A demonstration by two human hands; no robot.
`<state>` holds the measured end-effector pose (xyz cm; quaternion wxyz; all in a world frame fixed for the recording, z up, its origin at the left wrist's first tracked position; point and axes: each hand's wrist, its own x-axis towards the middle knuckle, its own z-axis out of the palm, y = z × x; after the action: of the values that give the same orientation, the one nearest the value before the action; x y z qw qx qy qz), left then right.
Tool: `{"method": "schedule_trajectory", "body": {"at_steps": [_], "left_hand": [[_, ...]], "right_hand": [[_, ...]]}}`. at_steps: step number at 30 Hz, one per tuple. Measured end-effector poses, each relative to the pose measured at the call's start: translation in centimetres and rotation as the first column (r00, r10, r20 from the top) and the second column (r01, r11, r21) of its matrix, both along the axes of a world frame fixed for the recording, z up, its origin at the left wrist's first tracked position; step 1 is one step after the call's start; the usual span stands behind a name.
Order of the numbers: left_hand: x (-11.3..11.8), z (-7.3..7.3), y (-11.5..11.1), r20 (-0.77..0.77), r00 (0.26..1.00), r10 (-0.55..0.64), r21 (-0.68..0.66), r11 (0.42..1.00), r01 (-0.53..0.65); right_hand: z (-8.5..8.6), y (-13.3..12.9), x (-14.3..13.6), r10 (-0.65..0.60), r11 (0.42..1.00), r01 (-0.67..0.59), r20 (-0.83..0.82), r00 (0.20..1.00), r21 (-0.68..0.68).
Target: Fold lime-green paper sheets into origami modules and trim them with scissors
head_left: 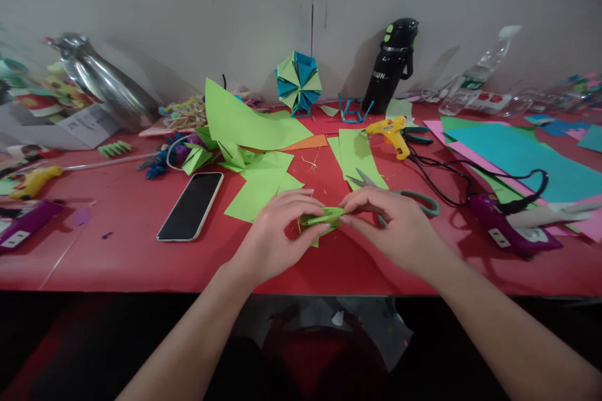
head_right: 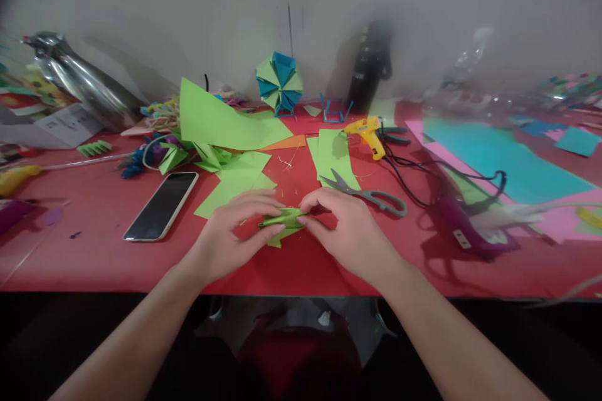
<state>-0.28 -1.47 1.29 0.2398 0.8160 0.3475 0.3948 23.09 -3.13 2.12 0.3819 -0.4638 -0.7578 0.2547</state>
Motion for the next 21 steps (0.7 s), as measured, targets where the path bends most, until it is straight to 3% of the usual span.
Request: {"method": "schedule_trajectory", "body": {"at_steps": [15,21], "left_hand": [[0.06,0.11,-0.12,-0.024,1.0,-0.014,-0.041,0.999,0.013],[0.19,-0.27,0.17,-0.012,1.0,-0.003,0.011,1.0,0.003]], "right_hand": [[0.04,0.31,-0.3,0.044,0.999,-0.045,0.012,0.999,0.015],[0.03,0.39,-0.19,0.092,0.996,-0.092,0.007,0.996,0.01]]}}
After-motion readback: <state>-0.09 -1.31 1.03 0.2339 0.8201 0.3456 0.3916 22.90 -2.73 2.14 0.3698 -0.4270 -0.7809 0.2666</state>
